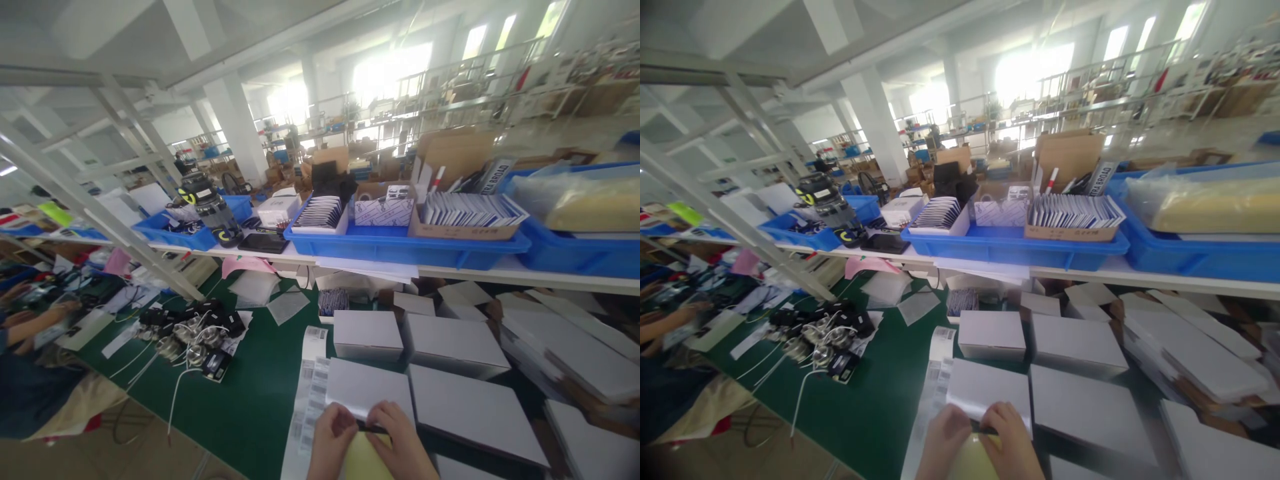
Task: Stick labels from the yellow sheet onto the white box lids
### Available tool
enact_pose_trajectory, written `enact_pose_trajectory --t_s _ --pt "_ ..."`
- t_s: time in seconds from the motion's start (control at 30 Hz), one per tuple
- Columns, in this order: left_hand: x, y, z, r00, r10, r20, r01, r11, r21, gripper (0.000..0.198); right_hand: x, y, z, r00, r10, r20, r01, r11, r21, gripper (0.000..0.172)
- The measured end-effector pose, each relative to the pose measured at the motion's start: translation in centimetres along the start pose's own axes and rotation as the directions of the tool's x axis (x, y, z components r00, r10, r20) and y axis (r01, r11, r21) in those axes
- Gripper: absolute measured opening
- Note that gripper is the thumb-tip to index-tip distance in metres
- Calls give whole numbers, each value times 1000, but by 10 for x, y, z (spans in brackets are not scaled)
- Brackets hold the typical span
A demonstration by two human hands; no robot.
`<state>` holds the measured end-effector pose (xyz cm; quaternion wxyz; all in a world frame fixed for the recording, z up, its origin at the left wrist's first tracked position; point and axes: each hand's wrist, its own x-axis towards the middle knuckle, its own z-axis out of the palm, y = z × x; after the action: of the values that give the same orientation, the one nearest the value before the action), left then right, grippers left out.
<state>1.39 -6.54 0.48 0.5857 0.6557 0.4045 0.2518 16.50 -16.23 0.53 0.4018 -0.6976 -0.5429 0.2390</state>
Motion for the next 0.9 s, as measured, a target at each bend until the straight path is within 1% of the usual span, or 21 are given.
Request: enact_pose_trajectory --t_s 0.13,0.23,0.33,0.4,0.47,0.53,0.63,0.7,0.77,0.8,0.83,0.87,0.9 --pt "2 -13 12 1000 20 6 -20 999 41 8 0 0 0 999 -28 30 31 994 -106 14" --pt "1 -19 16 999 32 -8 -31 996 85 7 -4 5 1 999 -36 41 41 992 -118 13" --pt "-4 -14 19 1000 13 -29 -10 993 115 7 -10 8 -2 997 3 74 3 997 -82 12" --pt "-9 -8 20 999 1 -33 4 990 141 7 -14 9 -7 992 27 124 -18 997 -73 11" --pt "-12 -3 23 1000 -7 -24 12 984 180 7 -17 9 -11 986 24 165 -9 996 -90 13" --pt "-15 -4 28 1000 -19 -17 22 975 222 6 -20 10 -13 983 -4 184 27 992 -122 15" --pt "-15 -15 36 998 -36 -42 45 969 244 5 -28 14 -10 980 -38 196 70 985 -160 17" --pt "-15 -24 39 997 -43 -67 57 973 225 4 -35 18 -9 983 -48 175 67 992 -109 17" --pt "-15 -31 41 995 -50 -83 67 976 209 3 -43 24 -14 995 -36 93 34 999 26 14" --pt "-14 -32 42 995 -48 -89 66 974 218 4 -47 28 -20 999 -1 32 -2 994 108 11" --pt "-14 -31 43 995 -36 -96 58 967 247 6 -51 34 -29 997 63 -34 -55 979 195 10" --pt "-13 -28 44 995 -7 -101 37 955 295 8 -55 40 -42 985 148 -83 -119 951 284 12" --pt "-12 -23 47 994 39 -100 -1 934 356 10 -59 48 -57 962 245 -118 -187 911 368 18"
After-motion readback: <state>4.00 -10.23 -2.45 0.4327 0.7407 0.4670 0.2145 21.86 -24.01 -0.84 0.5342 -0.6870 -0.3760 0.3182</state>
